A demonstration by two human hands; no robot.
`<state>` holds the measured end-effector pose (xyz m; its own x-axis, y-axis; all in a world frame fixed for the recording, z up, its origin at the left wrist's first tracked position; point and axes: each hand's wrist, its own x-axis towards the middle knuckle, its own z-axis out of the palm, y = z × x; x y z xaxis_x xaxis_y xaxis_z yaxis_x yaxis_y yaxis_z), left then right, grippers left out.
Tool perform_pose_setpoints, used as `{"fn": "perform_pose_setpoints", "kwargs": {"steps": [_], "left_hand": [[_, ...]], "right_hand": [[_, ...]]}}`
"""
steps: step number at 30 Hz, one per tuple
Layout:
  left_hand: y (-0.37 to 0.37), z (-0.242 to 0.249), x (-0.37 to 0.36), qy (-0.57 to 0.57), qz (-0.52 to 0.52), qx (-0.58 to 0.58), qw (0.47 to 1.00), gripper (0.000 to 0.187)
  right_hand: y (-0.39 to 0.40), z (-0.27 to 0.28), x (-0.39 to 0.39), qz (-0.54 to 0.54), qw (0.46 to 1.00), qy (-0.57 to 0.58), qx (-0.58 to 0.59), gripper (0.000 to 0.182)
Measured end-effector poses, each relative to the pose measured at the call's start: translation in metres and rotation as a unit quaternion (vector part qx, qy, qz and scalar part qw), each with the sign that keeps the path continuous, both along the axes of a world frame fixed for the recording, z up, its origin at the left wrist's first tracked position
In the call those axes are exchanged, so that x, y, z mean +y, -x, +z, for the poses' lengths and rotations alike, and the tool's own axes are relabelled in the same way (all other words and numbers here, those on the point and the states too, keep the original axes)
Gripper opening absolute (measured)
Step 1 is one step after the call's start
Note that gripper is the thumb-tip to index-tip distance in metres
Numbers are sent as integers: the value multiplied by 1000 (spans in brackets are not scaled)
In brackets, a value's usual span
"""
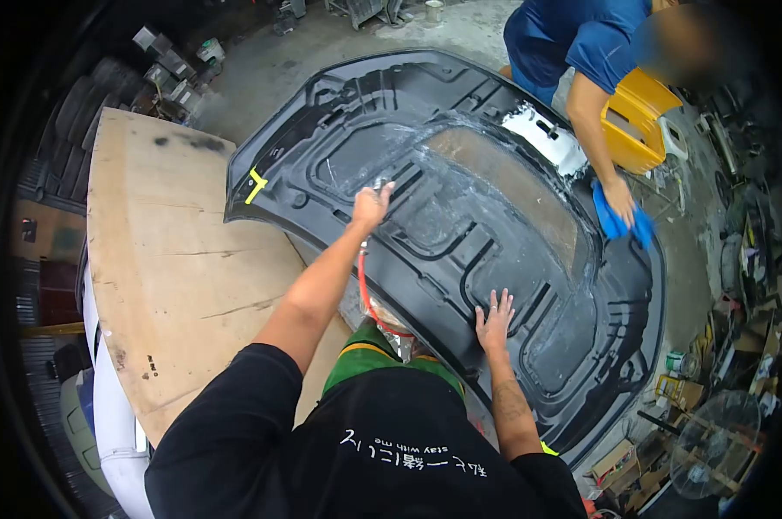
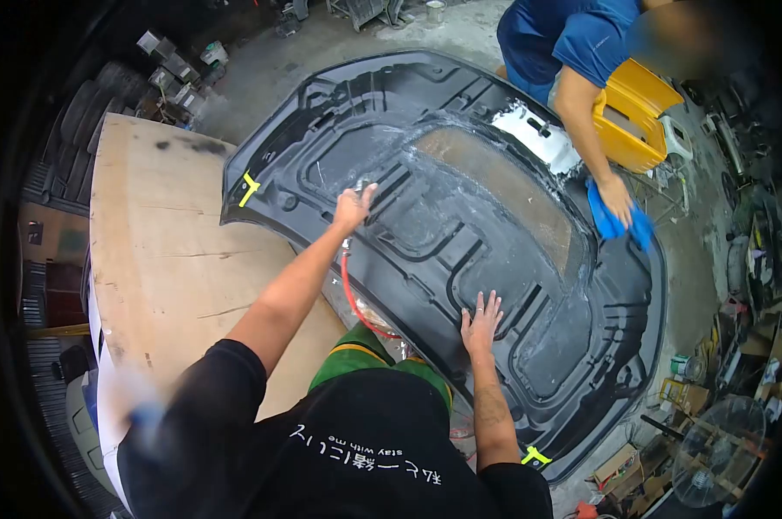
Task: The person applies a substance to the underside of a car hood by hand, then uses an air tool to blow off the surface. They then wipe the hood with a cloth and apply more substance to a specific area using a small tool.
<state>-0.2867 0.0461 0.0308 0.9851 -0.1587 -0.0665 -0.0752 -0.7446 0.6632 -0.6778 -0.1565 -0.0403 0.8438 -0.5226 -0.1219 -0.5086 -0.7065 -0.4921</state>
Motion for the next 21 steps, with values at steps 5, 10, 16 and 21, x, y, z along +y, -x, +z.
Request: {"fn": "perform_pose_setpoints", "kwargs": {"steps": [5,10,16,21], "left_hand": [[-58,27,49,4,-59,65,996,77],[-126,12,67,-6,-90,178,980,75],[-230,17,15,-19,-263,272,926,62],[-291,29,-87,-57,-371,241,895,60]], "right_hand": [[-104,27,2,8,1000,-5,-30,68],[-236,26,22,15,999,3,-44,70],[-395,26,-3,-26,984,-79,-160,53],[-491,44,-35,-70,980,-97,-162,53]]}}
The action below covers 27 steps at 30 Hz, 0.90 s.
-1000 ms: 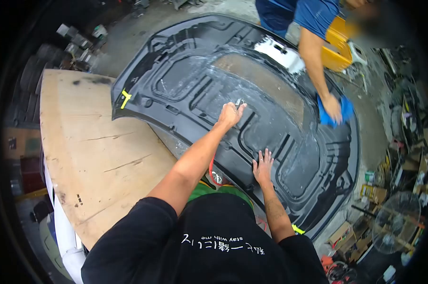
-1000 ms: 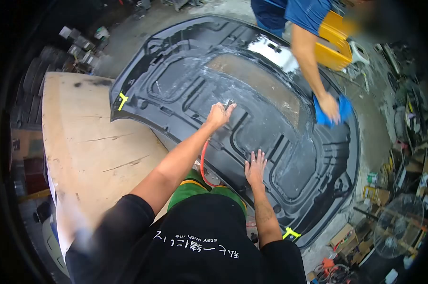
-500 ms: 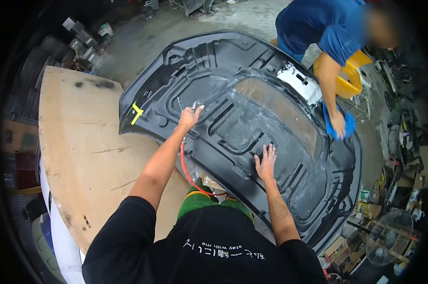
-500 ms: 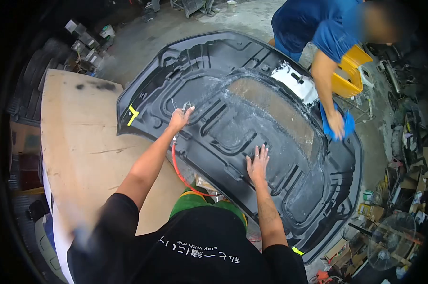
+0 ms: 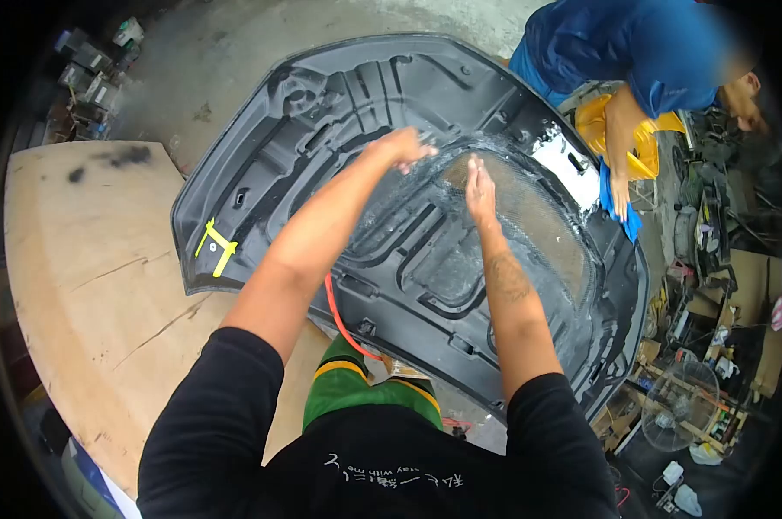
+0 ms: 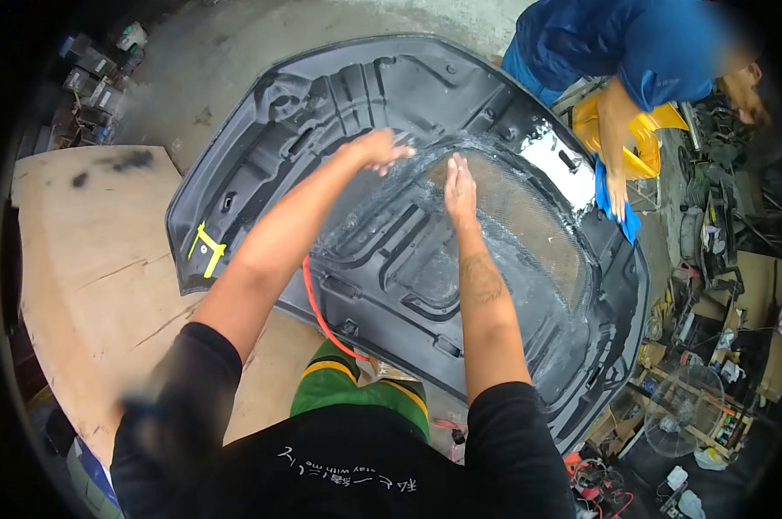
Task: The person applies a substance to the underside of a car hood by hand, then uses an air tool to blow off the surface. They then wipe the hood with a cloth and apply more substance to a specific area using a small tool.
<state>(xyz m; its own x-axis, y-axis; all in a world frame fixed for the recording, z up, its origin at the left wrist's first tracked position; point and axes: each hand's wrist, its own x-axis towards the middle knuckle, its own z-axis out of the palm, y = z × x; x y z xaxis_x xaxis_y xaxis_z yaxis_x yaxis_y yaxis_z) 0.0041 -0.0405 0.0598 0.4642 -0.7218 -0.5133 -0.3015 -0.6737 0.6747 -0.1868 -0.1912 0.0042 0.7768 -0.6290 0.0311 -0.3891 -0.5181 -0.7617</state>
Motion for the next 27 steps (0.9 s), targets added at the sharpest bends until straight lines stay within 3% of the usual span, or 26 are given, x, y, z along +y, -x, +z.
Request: {"fn": "perform_pose_setpoints", "kwargs": {"steps": [4,7,9,12,15,20,21,27], "left_hand": [[-2,5,-64,15,-28,-32,999,56],[-6,-8,-88,-56,-55,-33,996,53],[-4,-20,-93,-108,-89,-22,990,52],[-1,2,-64,-149,-103,3,984,49],[2,-22,-20,-157,-199,7,967,48],[11,-23,98,-198,-250,122,940,58],[11,-23,115,-230,-264,102,931,58],[-11,-20,177,-299,-216,96,924,54]], "right_hand": [[-43,-18,-17,-10,1000,17,16,51],[-57,-33,-16,-28,999,43,7,50],[-54,-40,-9,-71,997,-9,26,49],[-48,-54,0,-37,998,51,-5,46],[-35,-62,27,28,994,99,-33,45],[14,-38,141,96,992,-60,-59,40],[26,-43,164,120,986,-95,-66,40],[58,-56,258,194,978,-67,-24,48]]}}
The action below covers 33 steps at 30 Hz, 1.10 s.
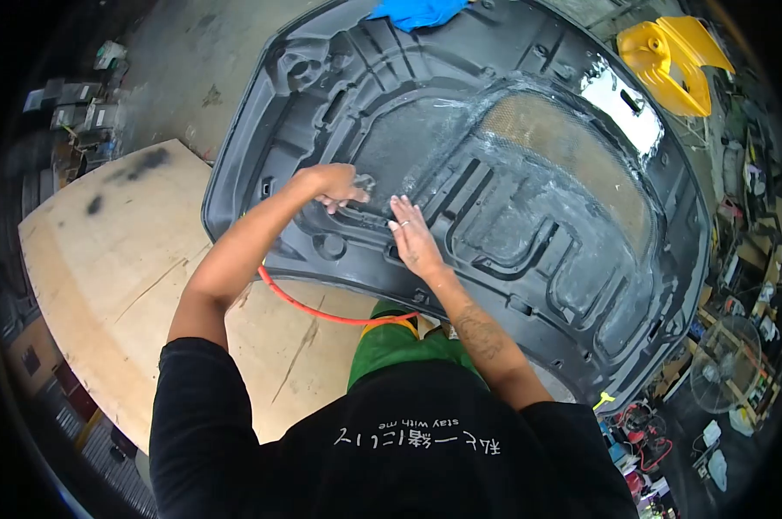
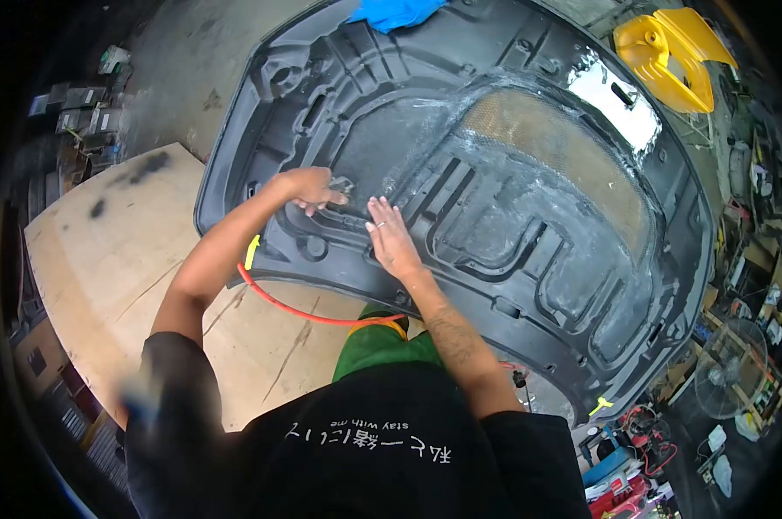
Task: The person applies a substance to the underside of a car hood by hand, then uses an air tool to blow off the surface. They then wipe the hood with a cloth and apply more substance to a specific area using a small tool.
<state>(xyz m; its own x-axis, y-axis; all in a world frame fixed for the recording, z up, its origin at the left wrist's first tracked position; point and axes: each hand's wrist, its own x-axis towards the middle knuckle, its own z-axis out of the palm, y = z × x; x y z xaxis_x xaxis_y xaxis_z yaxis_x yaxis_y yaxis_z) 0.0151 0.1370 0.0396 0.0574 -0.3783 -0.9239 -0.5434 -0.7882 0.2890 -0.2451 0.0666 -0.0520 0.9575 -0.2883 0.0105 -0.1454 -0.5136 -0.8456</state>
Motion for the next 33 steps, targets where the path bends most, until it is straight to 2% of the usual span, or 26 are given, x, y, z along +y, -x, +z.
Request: {"fn": "perform_pose_setpoints", "kwargs": {"steps": [6,11,14,16,18,19,20,22,24,26,29,33], "left_hand": [[-12,13,10,-28,46,-76,996,52],[-7,25,-6,22,100,-105,989,54],[1,17,-9,8,100,-65,993,55],[9,25,-12,22,98,-58,993,56],[7,20,-7,35,133,-113,984,59],[6,21,-4,27,114,-104,988,60],[12,18,-4,31,109,-104,988,60],[42,23,-2,44,125,-26,991,61],[68,26,-7,69,108,-22,992,60],[86,23,-10,80,155,-16,984,60],[120,7,-17,119,153,18,981,59],[159,7,-52,105,122,24,987,60]], "right_hand": [[12,5,11,36,996,73,32,54],[26,8,2,97,986,121,58,59],[36,13,4,119,979,151,72,59],[45,15,5,113,980,150,61,59],[56,16,8,105,982,146,55,60],[62,16,10,106,981,150,61,61],[66,15,8,106,980,157,68,61],[76,16,7,103,979,162,64,62],[90,20,3,86,979,167,72,63],[106,25,-5,73,978,177,76,63],[136,25,-22,40,976,186,102,65],[179,21,-32,-6,978,172,117,66]]}}
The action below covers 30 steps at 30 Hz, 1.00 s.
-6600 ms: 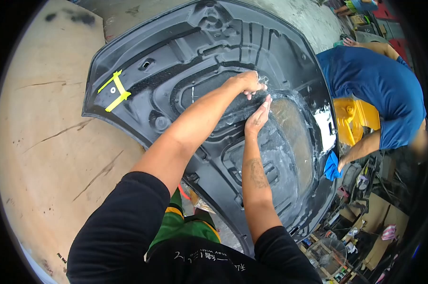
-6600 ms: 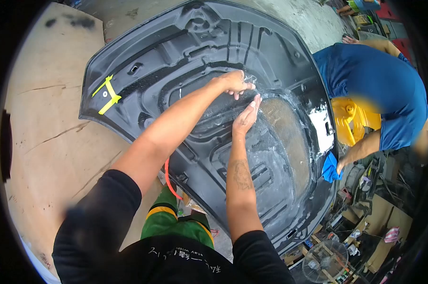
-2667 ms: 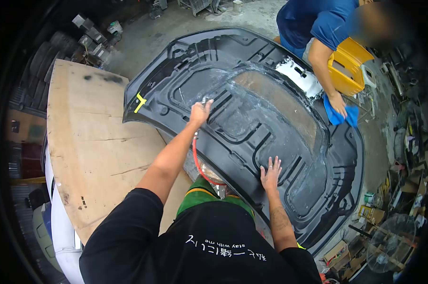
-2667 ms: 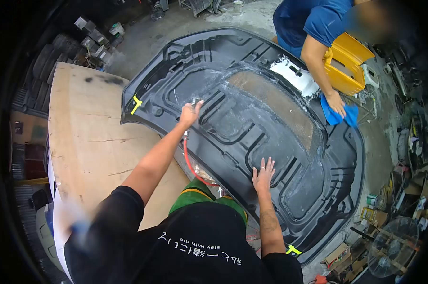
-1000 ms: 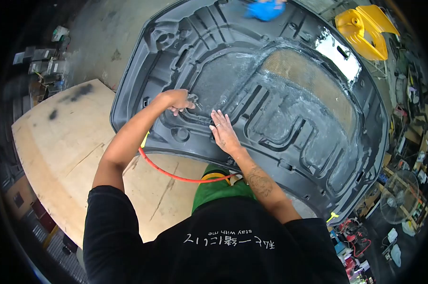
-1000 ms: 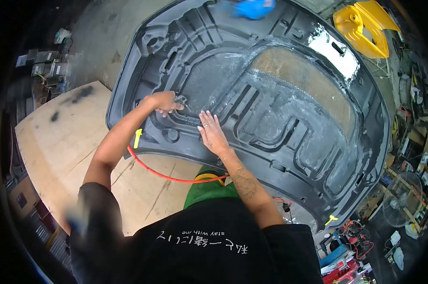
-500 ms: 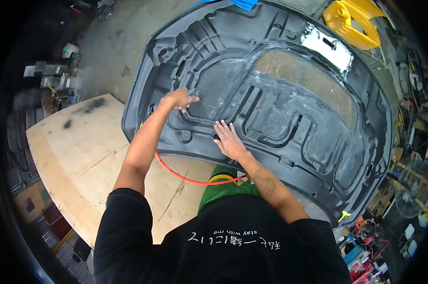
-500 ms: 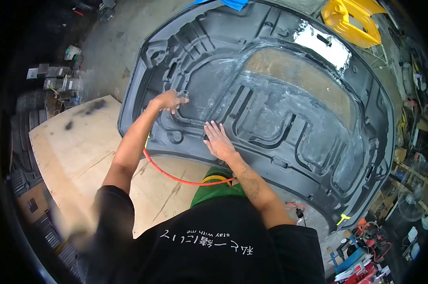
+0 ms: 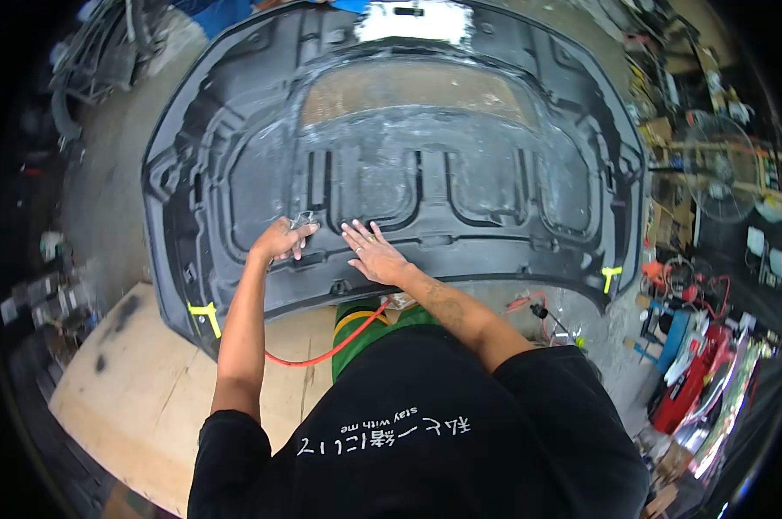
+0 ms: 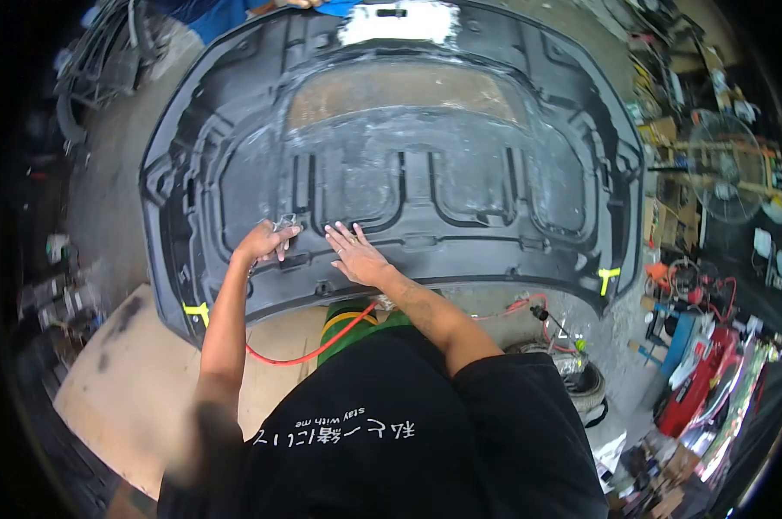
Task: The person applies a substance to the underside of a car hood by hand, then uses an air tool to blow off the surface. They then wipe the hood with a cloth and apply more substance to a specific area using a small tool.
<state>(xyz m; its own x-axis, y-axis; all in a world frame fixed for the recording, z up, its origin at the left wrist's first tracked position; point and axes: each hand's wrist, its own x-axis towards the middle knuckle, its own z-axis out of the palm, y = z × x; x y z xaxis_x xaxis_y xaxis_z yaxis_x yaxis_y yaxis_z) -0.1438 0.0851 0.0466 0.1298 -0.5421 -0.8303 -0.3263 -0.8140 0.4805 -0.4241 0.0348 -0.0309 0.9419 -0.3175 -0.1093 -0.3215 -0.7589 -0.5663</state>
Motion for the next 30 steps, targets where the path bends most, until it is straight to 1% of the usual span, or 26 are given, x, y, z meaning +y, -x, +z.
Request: {"fn": "perform_pose_setpoints", "kwargs": {"steps": [5,7,8,9,11,12,13,15,17,19,21,22,24,26,27,29,30], "left_hand": [[50,1,-65,15,-32,-17,999,60],[69,4,-90,19,-23,-13,999,60],[82,4,-102,34,-10,17,999,58],[97,2,-112,35,-16,17,999,58],[126,-3,-127,39,51,94,993,55],[146,-2,-134,39,57,92,993,53],[165,-5,-140,42,32,100,994,54],[209,-17,-151,37,13,87,995,55],[259,4,-165,47,-14,38,998,57],[295,6,-178,70,-9,45,997,60],[326,7,-192,89,-30,41,995,61],[342,11,-198,95,-27,43,994,59],[372,16,-210,86,-47,30,995,60],[396,18,-222,83,-79,-2,993,62],[405,20,-230,80,-90,1,993,62],[425,26,-247,107,-74,-28,991,62],[432,20,-254,145,-82,-55,984,62]], "right_hand": [[59,6,-24,-44,999,2,13,67],[85,-1,-30,-47,998,37,-4,68],[99,-5,-34,-52,998,42,-4,67],[113,-4,-39,-57,997,43,-4,67],[145,-3,-49,-66,997,43,1,67],[159,0,-53,-70,997,42,5,66],[172,0,-58,-76,996,39,-3,66],[204,1,-77,-96,994,52,5,66],[235,3,-94,-102,990,86,40,69],[265,7,-116,-124,987,81,58,71],[293,4,-135,-121,987,99,38,73],[304,9,-143,-103,986,117,52,74],[324,11,-154,-114,985,119,49,75],[341,6,-165,-135,982,121,48,74],[352,4,-170,-146,981,118,51,74],[378,6,-181,-205,969,129,58,74],[395,4,-187,-236,963,114,65,74]]}}
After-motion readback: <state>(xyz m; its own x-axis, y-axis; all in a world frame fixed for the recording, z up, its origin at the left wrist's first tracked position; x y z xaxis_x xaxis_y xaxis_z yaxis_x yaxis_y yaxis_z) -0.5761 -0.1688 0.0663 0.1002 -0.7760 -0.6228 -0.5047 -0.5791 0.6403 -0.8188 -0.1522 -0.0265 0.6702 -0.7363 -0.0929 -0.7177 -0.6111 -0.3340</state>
